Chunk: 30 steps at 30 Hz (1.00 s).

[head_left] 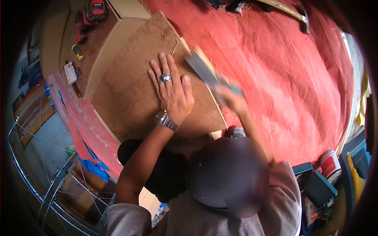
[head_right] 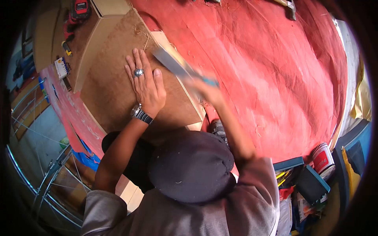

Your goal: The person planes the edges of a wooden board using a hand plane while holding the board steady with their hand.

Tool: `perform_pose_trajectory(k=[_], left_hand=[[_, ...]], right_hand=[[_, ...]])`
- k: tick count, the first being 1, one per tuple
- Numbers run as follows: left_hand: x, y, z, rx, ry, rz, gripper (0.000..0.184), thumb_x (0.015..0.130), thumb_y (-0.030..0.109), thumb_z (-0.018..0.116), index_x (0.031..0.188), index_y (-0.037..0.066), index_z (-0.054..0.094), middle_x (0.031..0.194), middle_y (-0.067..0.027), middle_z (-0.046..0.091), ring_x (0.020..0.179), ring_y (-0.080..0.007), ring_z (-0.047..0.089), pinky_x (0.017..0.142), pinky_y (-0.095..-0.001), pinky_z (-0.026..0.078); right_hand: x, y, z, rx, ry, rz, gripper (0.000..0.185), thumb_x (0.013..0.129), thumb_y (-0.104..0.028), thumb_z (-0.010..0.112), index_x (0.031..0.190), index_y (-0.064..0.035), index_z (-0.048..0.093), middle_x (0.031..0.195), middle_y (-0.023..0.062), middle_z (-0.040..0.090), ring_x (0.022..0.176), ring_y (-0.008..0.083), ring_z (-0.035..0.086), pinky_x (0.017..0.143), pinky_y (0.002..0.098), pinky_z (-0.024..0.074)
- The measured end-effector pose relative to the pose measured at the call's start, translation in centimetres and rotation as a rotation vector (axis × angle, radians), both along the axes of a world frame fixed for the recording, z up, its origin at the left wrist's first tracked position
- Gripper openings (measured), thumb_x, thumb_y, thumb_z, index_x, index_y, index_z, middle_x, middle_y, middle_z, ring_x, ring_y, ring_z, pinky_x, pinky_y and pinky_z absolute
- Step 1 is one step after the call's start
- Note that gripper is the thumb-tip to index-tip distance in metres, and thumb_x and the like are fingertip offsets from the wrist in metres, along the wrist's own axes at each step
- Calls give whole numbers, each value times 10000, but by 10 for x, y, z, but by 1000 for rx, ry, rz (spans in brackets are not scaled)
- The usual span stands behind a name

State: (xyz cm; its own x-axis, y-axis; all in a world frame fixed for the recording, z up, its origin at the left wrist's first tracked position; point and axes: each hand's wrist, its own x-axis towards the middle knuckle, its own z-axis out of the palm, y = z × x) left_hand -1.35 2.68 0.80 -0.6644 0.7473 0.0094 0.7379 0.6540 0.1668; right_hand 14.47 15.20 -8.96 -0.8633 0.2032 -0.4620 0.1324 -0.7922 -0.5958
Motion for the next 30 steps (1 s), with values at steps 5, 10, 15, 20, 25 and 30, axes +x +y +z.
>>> perform_pose_trajectory(k=[5, 10, 15, 20, 25, 30], left_hand=[[0, 2, 3, 11, 11, -8, 683, 1069, 330, 393, 1607, -73, 271, 1690, -281, 226, 1544, -549, 174, 1251, -642, 111], [-2, 1, 3, 0, -5, 5, 690, 1068, 332, 392, 1613, -70, 258, 1693, -279, 219, 1547, -548, 162, 1253, -641, 100], [-3, 2, 4, -4, -9, 4, 686, 1070, 336, 387, 1610, -70, 265, 1697, -278, 210, 1552, -544, 153, 1253, -640, 99], [0, 2, 2, 3, 21, 0, 683, 1075, 335, 382, 1607, -77, 267, 1699, -276, 207, 1554, -535, 160, 1256, -633, 104], [0, 2, 3, -22, 31, -7, 683, 1075, 317, 386, 1622, -65, 239, 1698, -281, 209, 1557, -525, 162, 1261, -614, 102], [-2, 3, 3, -19, 21, 2, 683, 1078, 311, 384, 1629, -59, 227, 1701, -275, 208, 1558, -520, 163, 1264, -607, 98]], right_hand=[[-82, 48, 18, 128, 178, 71, 602, 930, -292, 773, 1410, 29, 604, 1186, 58, 689, 1045, 135, 611, 908, 294, 496], [65, 6, 28, 132, -60, 134, 707, 865, -285, 791, 1448, 53, 575, 1220, 100, 693, 1100, 184, 635, 978, 346, 499], [52, -3, 23, 57, -43, 54, 720, 854, -284, 799, 1449, 54, 574, 1206, 103, 696, 1114, 201, 642, 992, 348, 497], [-52, 43, 16, 120, 181, 81, 592, 938, -284, 784, 1424, 11, 620, 1231, 43, 687, 1066, 132, 619, 959, 295, 499], [34, 9, 10, 73, -46, 92, 663, 901, -282, 807, 1455, 14, 594, 1273, 96, 704, 1140, 180, 633, 1026, 337, 491], [83, -2, 26, 104, -71, 90, 724, 813, -251, 812, 1424, 67, 589, 1262, 138, 704, 1200, 222, 631, 1054, 365, 457]])
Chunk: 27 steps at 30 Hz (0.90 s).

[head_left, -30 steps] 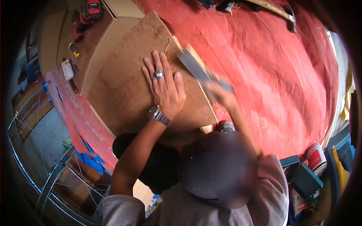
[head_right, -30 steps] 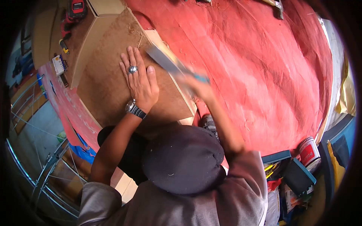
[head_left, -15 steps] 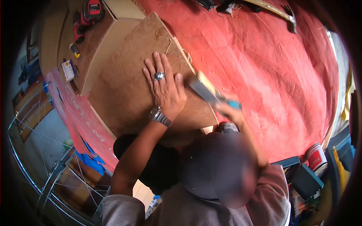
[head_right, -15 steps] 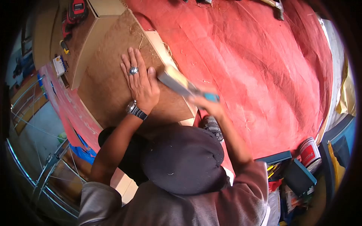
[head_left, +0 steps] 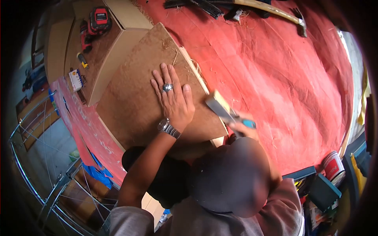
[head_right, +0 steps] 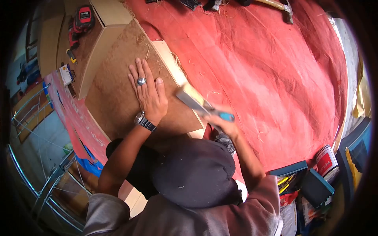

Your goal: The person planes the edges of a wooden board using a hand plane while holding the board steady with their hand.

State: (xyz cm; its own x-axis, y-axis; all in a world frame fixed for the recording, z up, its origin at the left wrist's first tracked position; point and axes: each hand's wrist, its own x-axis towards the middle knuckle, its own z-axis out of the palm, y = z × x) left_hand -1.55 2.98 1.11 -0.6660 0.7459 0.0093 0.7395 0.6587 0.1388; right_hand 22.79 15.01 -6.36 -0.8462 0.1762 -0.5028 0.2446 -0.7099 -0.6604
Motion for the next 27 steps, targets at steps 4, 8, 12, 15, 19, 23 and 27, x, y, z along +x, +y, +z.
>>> perform_pose_trajectory(k=[4, 8, 12, 15, 19, 23, 27], left_hand=[[2, -3, 2, -14, -1, -2, 680, 1078, 311, 382, 1627, -61, 229, 1700, -274, 210, 1558, -519, 164, 1264, -605, 97], [3, -4, 3, -23, 2, 12, 677, 1079, 305, 379, 1626, -63, 227, 1702, -272, 203, 1560, -518, 157, 1265, -603, 95], [-2, 0, 1, -1, 5, 12, 676, 1077, 298, 376, 1627, -64, 223, 1706, -270, 193, 1562, -516, 149, 1267, -602, 89], [-2, 0, 2, -5, -2, 12, 680, 1075, 296, 377, 1630, -62, 216, 1707, -269, 189, 1564, -515, 146, 1268, -601, 85], [-2, 0, 3, -3, -2, 2, 688, 1074, 304, 382, 1632, -59, 210, 1708, -267, 190, 1564, -512, 148, 1271, -597, 82], [-2, -2, 4, -9, -8, 9, 692, 1073, 316, 391, 1633, -51, 216, 1706, -259, 203, 1564, -507, 154, 1272, -593, 84], [-5, 1, 7, 45, 6, 4, 686, 1060, 326, 443, 1611, -46, 276, 1685, -251, 264, 1553, -489, 200, 1273, -586, 111]], right_hand=[[-155, 40, -24, -31, 197, 2, 522, 931, -245, 764, 1369, 12, 642, 1149, 34, 688, 1020, 123, 607, 906, 274, 488], [-146, 43, -6, 42, 193, 9, 525, 942, -262, 756, 1377, 6, 638, 1129, 20, 677, 999, 117, 598, 885, 270, 488], [-45, 10, -17, 33, 48, -3, 627, 909, -250, 790, 1439, 27, 600, 1307, 129, 680, 1170, 202, 627, 1023, 337, 489], [-18, 5, -4, -48, 88, -2, 651, 904, -244, 788, 1452, 41, 581, 1361, 156, 663, 1227, 224, 621, 1062, 351, 476], [-132, 24, -15, -3, 168, -55, 546, 959, -221, 728, 1411, 58, 602, 1238, 78, 697, 1104, 153, 630, 980, 299, 482], [-228, 58, 6, -4, 326, -61, 528, 955, -281, 751, 1382, 11, 648, 1182, 38, 698, 1074, 124, 619, 953, 267, 489], [-199, 61, -4, 97, 284, -24, 565, 950, -314, 745, 1405, 2, 631, 1212, 56, 680, 1105, 133, 602, 985, 277, 470]])
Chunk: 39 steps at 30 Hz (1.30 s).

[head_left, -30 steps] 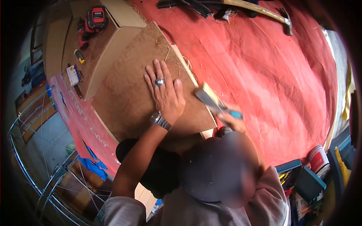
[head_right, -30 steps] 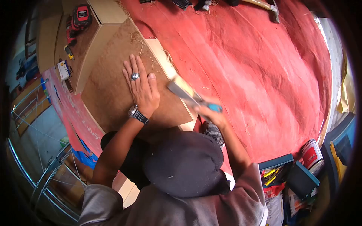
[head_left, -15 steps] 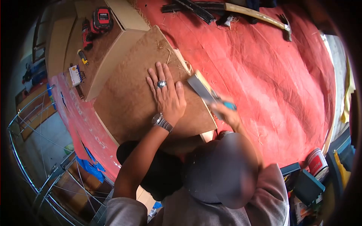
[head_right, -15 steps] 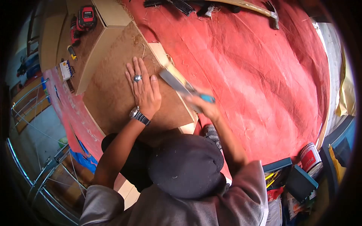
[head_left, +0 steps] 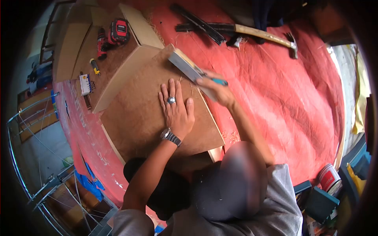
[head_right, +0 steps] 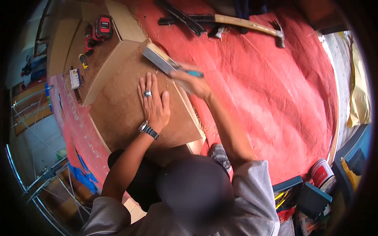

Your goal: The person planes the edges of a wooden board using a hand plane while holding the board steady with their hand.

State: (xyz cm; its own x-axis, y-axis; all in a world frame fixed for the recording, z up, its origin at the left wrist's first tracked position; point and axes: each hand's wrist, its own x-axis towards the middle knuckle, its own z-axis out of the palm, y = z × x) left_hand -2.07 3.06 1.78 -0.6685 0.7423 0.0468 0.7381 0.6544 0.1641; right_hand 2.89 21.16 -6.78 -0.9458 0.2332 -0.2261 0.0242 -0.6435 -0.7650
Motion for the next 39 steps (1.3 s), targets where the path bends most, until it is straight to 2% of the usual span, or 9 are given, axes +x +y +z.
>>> perform_pose_trajectory(k=[6, 8, 10, 13, 21, 25, 26, 30, 39], left_hand=[[-36, 14, 26, 55, -103, 120, 351, 1002, 287, 564, 1243, 42, 638, 1362, -200, 616, 1263, -430, 526, 1061, -555, 381], [-77, 28, 13, 161, -18, 122, 294, 1003, 254, 564, 1200, 49, 637, 1295, -210, 647, 1244, -409, 554, 1072, -549, 394], [-133, 34, -12, 6, 526, -173, 329, 1037, 304, 512, 1206, 53, 641, 1250, -231, 673, 1231, -406, 573, 1098, -583, 369], [-157, 60, -34, 223, 236, 181, 415, 1066, 383, 437, 1174, 53, 663, 1230, -249, 682, 1217, -427, 585, 1126, -617, 333], [-130, 65, -28, 134, 124, 212, 483, 1078, 417, 383, 1075, 48, 694, 1101, -244, 717, 1156, -436, 607, 1139, -592, 329], [-134, 65, -27, 119, 131, 194, 462, 1079, 401, 388, 1058, 53, 691, 1079, -227, 723, 1115, -424, 623, 1077, -575, 368], [-133, 65, -27, 109, 135, 195, 456, 1080, 396, 389, 1055, 55, 690, 1074, -222, 724, 1101, -421, 628, 1059, -571, 378], [-129, 67, -24, 99, 137, 214, 443, 1083, 387, 386, 1078, 59, 683, 1064, -223, 723, 1073, -419, 637, 1020, -561, 400], [-135, 62, -31, 134, 181, 190, 400, 1073, 349, 411, 1036, 65, 690, 1013, -212, 727, 1013, -407, 651, 994, -543, 410]], right_hand=[[76, -29, 0, -170, -65, -147, 769, 941, -281, 728, 1566, 38, 415, 1449, 146, 570, 1310, 214, 527, 1132, 334, 378], [98, -39, 1, -170, -48, -181, 810, 934, -279, 726, 1585, 52, 376, 1487, 167, 548, 1360, 236, 502, 1169, 346, 342], [115, -43, 7, -166, -60, -152, 825, 926, -281, 727, 1586, 61, 371, 1492, 177, 548, 1378, 244, 492, 1185, 351, 323], [134, -48, 8, -105, -92, -103, 848, 911, -280, 733, 1589, 67, 361, 1470, 178, 567, 1361, 239, 504, 1175, 349, 336], [179, -78, 13, -110, -243, -101, 938, 817, -304, 753, 1577, 89, 368, 1415, 180, 602, 1241, 226, 578, 1099, 347, 415], [177, -81, 24, -225, -195, -143, 822, 862, -158, 746, 1564, 87, 396, 1499, 197, 554, 1396, 280, 505, 1201, 383, 329], [177, -83, 26, -155, -303, -121, 940, 791, -304, 778, 1535, 128, 400, 1451, 194, 580, 1328, 272, 547, 1157, 382, 378], [194, -78, 29, -176, -380, 5, 1014, 771, -361, 795, 1564, 106, 369, 1463, 177, 567, 1289, 240, 566, 1105, 339, 411], [11, -18, -8, -166, -8, -28, 818, 909, -259, 726, 1563, 92, 383, 1435, 150, 584, 1313, 209, 534, 1131, 349, 395]])
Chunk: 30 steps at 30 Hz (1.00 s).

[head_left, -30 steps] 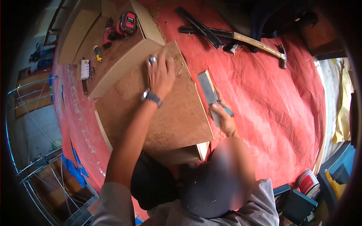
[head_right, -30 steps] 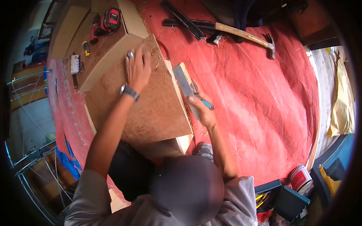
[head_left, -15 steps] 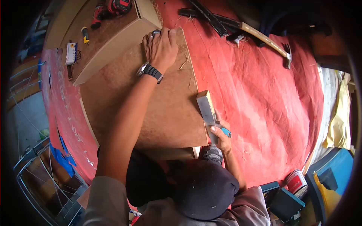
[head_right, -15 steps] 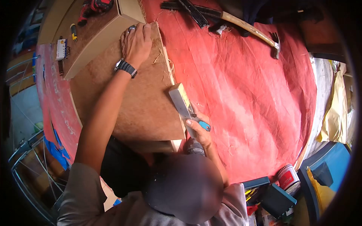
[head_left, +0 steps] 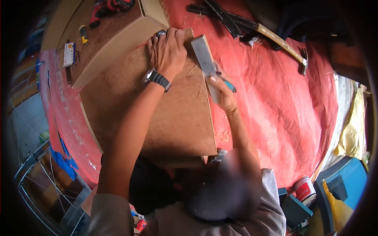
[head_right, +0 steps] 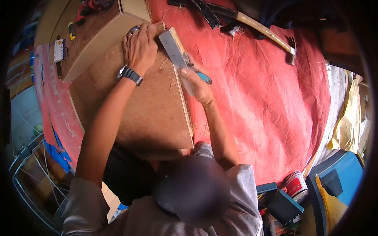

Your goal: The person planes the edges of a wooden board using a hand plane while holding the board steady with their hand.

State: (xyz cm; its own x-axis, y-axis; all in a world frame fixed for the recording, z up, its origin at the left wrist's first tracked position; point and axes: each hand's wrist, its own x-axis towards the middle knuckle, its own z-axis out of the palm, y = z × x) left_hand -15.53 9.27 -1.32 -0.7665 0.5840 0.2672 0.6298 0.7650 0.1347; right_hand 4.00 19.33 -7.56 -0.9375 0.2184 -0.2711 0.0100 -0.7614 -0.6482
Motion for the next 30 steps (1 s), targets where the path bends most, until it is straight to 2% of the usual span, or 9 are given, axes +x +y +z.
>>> perform_pose_trajectory(k=[4, 8, 11, 17, 22, 23, 26, 29, 30], left_hand=[[-5, 0, -3, 1, -7, -30, 394, 1070, 343, 414, 1038, 61, 686, 1015, -209, 723, 1028, -405, 640, 989, -540, 405], [-1, 1, 4, -99, -32, 2, 349, 1064, 307, 382, 1122, 103, 659, 1104, -117, 712, 1060, -344, 641, 954, -505, 432], [3, 3, 6, -122, -23, 26, 350, 1064, 300, 380, 1122, 96, 658, 1105, -125, 708, 1059, -344, 641, 955, -499, 429], [0, -5, -4, 17, 54, -59, 323, 1047, 317, 466, 1059, 81, 686, 1009, -193, 725, 1033, -387, 640, 967, -517, 414], [-4, -1, -3, -16, -15, -52, 362, 1058, 336, 436, 1047, 74, 686, 990, -202, 728, 1039, -385, 640, 952, -525, 409], [-3, -2, 1, -192, -1, -31, 319, 1046, 251, 405, 1183, 100, 649, 1137, -89, 710, 1067, -350, 641, 935, -511, 442], [-1, 0, 4, -181, -5, -11, 334, 1056, 264, 389, 1178, 104, 656, 1133, -73, 709, 1051, -340, 645, 930, -506, 442], [-2, -1, -1, -185, 11, -18, 336, 1058, 266, 383, 1185, 104, 649, 1120, -85, 709, 1053, -346, 643, 930, -505, 441], [-1, -1, -2, -141, 6, -24, 344, 1061, 292, 389, 1149, 101, 662, 1080, -115, 717, 1040, -361, 644, 934, -510, 434]], right_hand=[[58, -24, -10, 13, -69, -34, 841, 898, -273, 729, 1559, 107, 376, 1455, 167, 574, 1327, 233, 533, 1140, 367, 393], [163, -57, 18, -20, -194, 32, 971, 835, -295, 741, 1596, 103, 288, 1571, 204, 467, 1477, 311, 419, 1257, 417, 242], [154, -62, 29, 34, -175, -33, 949, 870, -333, 740, 1592, 103, 305, 1578, 231, 455, 1499, 314, 388, 1249, 423, 271], [-43, 19, 27, 172, 82, 57, 866, 943, -340, 703, 1608, 59, 320, 1475, 131, 531, 1316, 211, 498, 1118, 328, 370], [44, -21, 4, 103, 37, -51, 896, 902, -319, 726, 1590, 94, 328, 1532, 196, 505, 1392, 260, 482, 1182, 377, 334], [75, -28, 4, 102, -2, -33, 920, 881, -312, 740, 1587, 106, 323, 1550, 212, 490, 1415, 277, 472, 1199, 392, 321], [146, -45, 11, 116, -171, 80, 1045, 784, -383, 750, 1588, 115, 307, 1542, 226, 497, 1395, 306, 508, 1196, 405, 336], [148, -52, 5, 71, -171, 24, 1050, 782, -383, 762, 1591, 109, 308, 1519, 207, 526, 1384, 286, 517, 1186, 405, 351], [118, -46, -3, 85, -133, -1, 961, 823, -341, 757, 1580, 89, 351, 1435, 172, 576, 1298, 245, 552, 1114, 371, 401]])
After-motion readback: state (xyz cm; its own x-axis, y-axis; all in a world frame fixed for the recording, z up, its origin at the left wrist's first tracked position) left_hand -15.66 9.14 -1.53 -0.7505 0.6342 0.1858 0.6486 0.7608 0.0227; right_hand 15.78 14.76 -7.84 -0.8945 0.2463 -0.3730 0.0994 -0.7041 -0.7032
